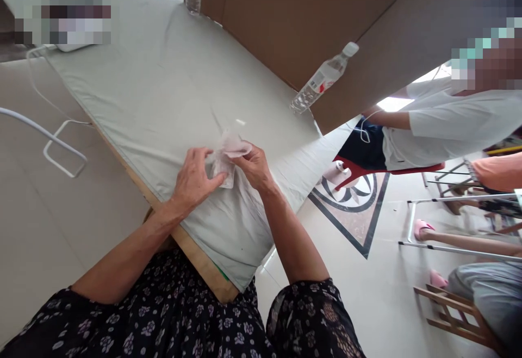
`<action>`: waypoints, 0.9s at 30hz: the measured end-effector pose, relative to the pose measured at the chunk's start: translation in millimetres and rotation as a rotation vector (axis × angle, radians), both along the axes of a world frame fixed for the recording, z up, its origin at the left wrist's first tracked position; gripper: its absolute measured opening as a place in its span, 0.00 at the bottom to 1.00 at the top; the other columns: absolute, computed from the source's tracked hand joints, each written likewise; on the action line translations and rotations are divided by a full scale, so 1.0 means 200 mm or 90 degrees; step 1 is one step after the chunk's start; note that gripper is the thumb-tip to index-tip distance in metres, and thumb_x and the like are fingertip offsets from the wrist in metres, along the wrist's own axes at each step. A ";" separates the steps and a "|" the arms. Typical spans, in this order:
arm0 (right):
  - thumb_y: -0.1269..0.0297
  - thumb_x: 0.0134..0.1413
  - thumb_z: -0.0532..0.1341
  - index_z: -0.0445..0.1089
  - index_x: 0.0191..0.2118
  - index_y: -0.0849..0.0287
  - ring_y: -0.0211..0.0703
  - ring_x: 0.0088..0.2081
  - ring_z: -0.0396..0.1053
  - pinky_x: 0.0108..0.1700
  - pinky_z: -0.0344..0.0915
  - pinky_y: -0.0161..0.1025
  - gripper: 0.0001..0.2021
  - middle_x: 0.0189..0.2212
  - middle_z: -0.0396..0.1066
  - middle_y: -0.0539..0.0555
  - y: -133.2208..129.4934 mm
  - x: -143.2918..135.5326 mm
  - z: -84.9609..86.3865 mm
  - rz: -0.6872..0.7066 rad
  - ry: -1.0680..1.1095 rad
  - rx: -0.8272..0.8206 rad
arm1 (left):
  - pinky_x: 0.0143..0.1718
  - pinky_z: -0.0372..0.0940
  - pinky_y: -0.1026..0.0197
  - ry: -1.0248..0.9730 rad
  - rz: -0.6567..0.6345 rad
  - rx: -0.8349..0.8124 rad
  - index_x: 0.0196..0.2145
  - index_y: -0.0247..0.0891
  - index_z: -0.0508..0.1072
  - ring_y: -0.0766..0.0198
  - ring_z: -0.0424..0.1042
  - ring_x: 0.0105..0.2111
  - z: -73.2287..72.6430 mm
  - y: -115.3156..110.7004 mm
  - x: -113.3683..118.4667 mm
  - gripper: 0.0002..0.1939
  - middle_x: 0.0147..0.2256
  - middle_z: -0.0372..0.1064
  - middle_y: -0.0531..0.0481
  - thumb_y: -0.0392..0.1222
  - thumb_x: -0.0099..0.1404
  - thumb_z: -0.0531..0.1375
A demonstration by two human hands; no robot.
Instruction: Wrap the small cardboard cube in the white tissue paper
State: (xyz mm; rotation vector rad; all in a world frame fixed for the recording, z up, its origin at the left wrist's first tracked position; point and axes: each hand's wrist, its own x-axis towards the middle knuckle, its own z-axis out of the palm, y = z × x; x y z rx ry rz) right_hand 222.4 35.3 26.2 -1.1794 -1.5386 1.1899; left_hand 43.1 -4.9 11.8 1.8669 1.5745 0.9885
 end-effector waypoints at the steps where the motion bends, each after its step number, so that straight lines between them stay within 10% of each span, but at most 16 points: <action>1: 0.39 0.51 0.66 0.73 0.35 0.55 0.44 0.41 0.72 0.47 0.70 0.42 0.22 0.35 0.74 0.51 -0.02 0.01 0.01 0.021 -0.012 0.015 | 0.56 0.69 0.47 0.003 0.015 0.013 0.60 0.40 0.65 0.49 0.71 0.54 -0.01 0.00 0.00 0.34 0.57 0.66 0.39 0.45 0.58 0.69; 5: 0.41 0.55 0.64 0.71 0.34 0.55 0.45 0.43 0.73 0.46 0.70 0.41 0.20 0.36 0.74 0.52 -0.07 0.02 0.03 0.083 -0.033 0.044 | 0.67 0.59 0.40 0.016 -0.086 0.034 0.65 0.39 0.60 0.43 0.61 0.66 -0.02 0.06 -0.03 0.40 0.65 0.60 0.34 0.46 0.58 0.69; 15: 0.55 0.63 0.62 0.77 0.48 0.50 0.50 0.60 0.72 0.64 0.64 0.53 0.11 0.54 0.78 0.56 -0.25 0.08 -0.04 0.066 -0.268 0.236 | 0.63 0.65 0.47 -0.042 -0.196 -0.017 0.38 0.40 0.72 0.49 0.64 0.66 0.02 0.09 -0.07 0.07 0.61 0.69 0.37 0.41 0.61 0.61; 22: 0.68 0.62 0.60 0.75 0.52 0.53 0.51 0.63 0.68 0.67 0.61 0.53 0.14 0.58 0.75 0.60 -0.28 0.04 -0.13 0.031 -0.353 0.294 | 0.70 0.58 0.44 -0.012 -0.328 -0.082 0.60 0.40 0.71 0.46 0.60 0.70 0.06 0.07 -0.21 0.29 0.70 0.59 0.38 0.45 0.61 0.60; 27: 0.50 0.59 0.66 0.75 0.46 0.55 0.48 0.46 0.74 0.49 0.71 0.46 0.16 0.44 0.77 0.56 -0.18 0.01 -0.10 0.002 -0.068 0.048 | 0.67 0.61 0.45 -0.060 -0.327 -0.138 0.64 0.38 0.69 0.43 0.63 0.67 0.09 0.10 -0.22 0.35 0.67 0.63 0.38 0.50 0.60 0.63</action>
